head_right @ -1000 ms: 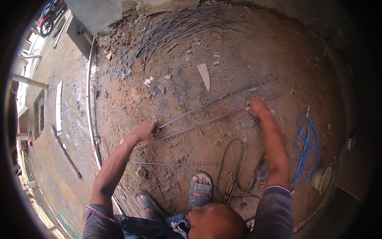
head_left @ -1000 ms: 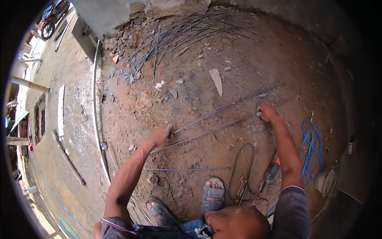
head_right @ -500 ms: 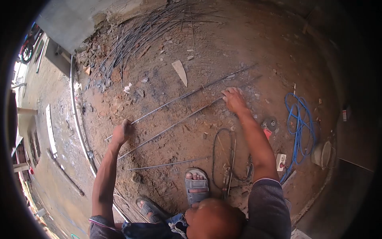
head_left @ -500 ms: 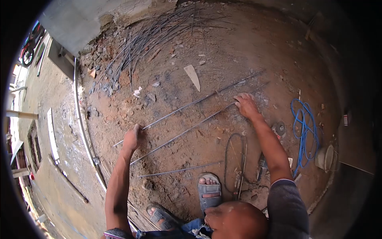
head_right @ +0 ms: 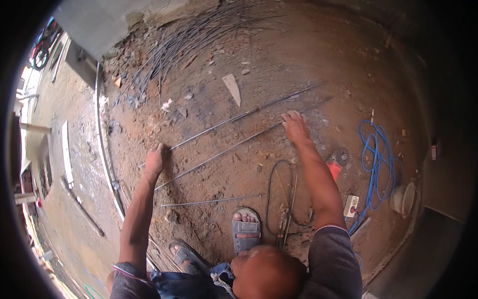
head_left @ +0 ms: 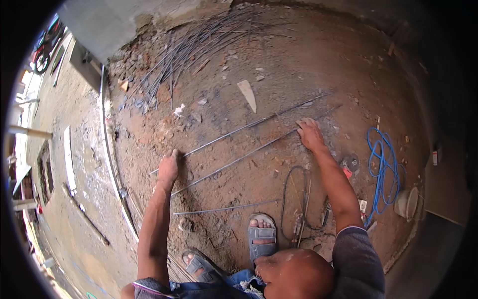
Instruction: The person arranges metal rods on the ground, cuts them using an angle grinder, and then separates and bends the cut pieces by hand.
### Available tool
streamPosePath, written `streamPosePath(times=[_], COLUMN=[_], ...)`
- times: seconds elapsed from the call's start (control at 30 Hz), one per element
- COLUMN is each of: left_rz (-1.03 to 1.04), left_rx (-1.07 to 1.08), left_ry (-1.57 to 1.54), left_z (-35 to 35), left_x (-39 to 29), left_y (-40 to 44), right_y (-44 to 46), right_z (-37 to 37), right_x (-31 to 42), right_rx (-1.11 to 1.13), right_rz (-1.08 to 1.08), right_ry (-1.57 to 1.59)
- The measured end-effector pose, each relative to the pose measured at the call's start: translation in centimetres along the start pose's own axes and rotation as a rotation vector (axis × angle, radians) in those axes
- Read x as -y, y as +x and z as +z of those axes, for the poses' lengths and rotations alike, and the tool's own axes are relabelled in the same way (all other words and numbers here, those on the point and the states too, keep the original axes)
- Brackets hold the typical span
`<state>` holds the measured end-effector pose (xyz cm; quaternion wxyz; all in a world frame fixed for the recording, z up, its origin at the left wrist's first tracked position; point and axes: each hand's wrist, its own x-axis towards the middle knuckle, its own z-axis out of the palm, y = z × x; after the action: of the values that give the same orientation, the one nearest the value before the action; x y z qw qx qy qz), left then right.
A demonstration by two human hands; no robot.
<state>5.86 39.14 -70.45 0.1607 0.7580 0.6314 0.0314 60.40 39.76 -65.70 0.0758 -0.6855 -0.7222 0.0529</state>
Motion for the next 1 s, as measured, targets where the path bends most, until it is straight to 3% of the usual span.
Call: streamPosePath(times=[0.13,0.2,0.23,0.3,0.33,0.4,0.43,0.5,0.6,0.67,0.7,0.8,0.87,0.93,1.0], left_rz=[0.028,0.093,0.073,0.108,0.163,0.251,0.265,0.247,0.195,0.227,0.177,0.185,0.378,0.433,0.495], left_rx=[-0.081,-0.246,-0.191,-0.101,-0.064,0.017,0.019,0.007,-0.057,-0.095,-0.004,0.485,0.664,0.730,0.738], left_ry=[-0.042,-0.119,-0.172,-0.319,-0.413,-0.583,-0.543,-0.562,-0.788,-0.993,-1.117,-1.470,-1.679,-1.741,-1.705], left_z=[-1.6,-2.1,-2.1,-1.5,-0.9,-0.6,0.1,0.9,-0.3,-3.2,-4.6,-11.8,-12.9,-13.2,-12.9], left_x=[-1.7,-2.8,-3.8,-6.0,-7.2,-9.6,-10.4,-11.8,-15.2,-18.0,-19.5,-23.8,-26.2,-27.4,-27.1], left_y=[-0.8,-1.9,-3.1,-5.3,-7.0,-9.6,-10.3,-11.6,-12.6,-13.2,-13.8,-15.3,-17.4,-19.8,-20.6], right_y=[-0.9,-2.0,-2.9,-6.1,-8.2,-11.4,-13.3,-13.2,-17.5,-20.1,-21.2,-20.6,-22.9,-26.7,-29.0], right_z=[-0.7,-2.0,-3.0,-5.6,-8.7,-13.4,-15.5,-17.1,-17.4,-18.0,-18.5,-16.1,-15.4,-10.7,-9.7], right_x=[2.1,5.3,7.1,11.4,14.8,18.7,19.0,21.3,20.9,19.6,18.4,13.7,11.9,4.9,1.0], right_rx=[-0.170,-0.142,-0.120,0.327,0.490,0.757,0.964,1.052,0.877,1.005,1.043,1.319,0.765,0.048,-0.167], right_rz=[-0.013,0.010,0.023,0.200,0.150,-0.351,-0.410,-1.078,-0.954,-0.466,-0.222,0.112,0.446,0.539,0.585], right_ry=[0.106,0.339,0.457,1.102,1.400,1.667,1.820,1.908,2.057,1.874,1.763,1.132,0.878,0.698,0.175])
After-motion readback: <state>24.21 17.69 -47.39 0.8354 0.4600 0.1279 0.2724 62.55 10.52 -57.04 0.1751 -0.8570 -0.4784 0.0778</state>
